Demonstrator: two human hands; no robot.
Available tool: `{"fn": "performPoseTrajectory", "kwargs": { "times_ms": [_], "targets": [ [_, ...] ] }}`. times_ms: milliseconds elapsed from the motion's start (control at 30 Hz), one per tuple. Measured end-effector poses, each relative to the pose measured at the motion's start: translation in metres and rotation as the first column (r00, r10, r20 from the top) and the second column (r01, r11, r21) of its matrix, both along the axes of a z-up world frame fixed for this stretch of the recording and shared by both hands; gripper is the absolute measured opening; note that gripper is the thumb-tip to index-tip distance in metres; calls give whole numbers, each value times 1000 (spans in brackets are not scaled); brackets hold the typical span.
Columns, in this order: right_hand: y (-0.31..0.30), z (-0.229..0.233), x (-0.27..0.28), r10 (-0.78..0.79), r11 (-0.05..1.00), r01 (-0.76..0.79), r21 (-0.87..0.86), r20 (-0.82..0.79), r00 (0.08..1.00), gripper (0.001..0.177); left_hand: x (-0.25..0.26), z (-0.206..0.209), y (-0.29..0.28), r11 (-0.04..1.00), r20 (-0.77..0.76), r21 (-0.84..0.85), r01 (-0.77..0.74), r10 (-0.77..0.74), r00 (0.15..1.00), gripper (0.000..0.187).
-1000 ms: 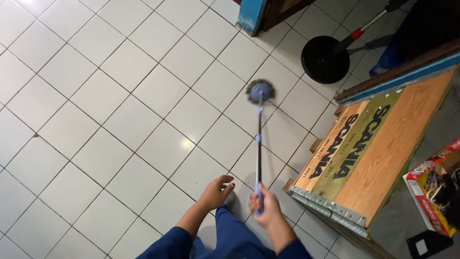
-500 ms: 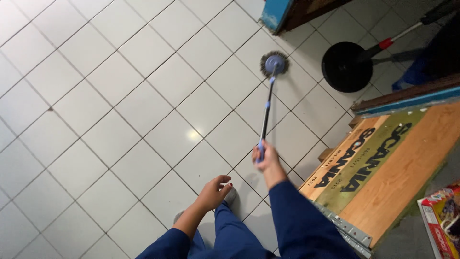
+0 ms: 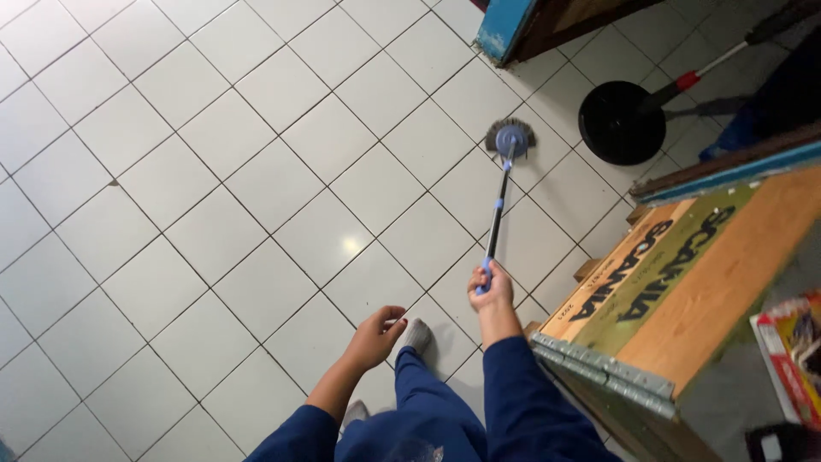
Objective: The recorder is mopping a white tiled floor with a mop.
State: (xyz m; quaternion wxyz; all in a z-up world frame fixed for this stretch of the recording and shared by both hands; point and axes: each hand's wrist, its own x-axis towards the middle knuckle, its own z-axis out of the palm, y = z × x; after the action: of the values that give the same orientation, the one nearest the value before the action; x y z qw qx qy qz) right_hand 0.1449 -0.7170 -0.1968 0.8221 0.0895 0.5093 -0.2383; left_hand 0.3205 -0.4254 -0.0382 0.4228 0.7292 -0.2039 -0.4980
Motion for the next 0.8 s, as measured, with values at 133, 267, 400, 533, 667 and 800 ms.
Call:
{"fn": "performPoseTrajectory", "kwargs": {
  "times_ms": [133,267,400,533,667,800],
  "targets": [
    [100,15,-6,-52,998,52,22,-6,999,42,-7,13,37,999,61,-27,32,-30,998,39],
    [200,44,4,-124,991,123,51,29,992,44,-23,29,97,996,47,-90,9,-5,999,39],
    [280,82,23,-171,985,168,50,78,982,45,-33,25,177,997,54,-62,-47,51,997,40],
    [343,167,41,-232,965,209,157,145,962,44,-38,15,237,994,8,-51,-102,102,995,39],
    [390,221,56,-170,964,143,224,106,980,45,-35,36,253,987,-9,-66,-145,145,989,37],
    [408,192,61,-56,977,33,211,104,993,46,-32,29,251,979,-47,-130,-159,154,987,37]
  ]
}}
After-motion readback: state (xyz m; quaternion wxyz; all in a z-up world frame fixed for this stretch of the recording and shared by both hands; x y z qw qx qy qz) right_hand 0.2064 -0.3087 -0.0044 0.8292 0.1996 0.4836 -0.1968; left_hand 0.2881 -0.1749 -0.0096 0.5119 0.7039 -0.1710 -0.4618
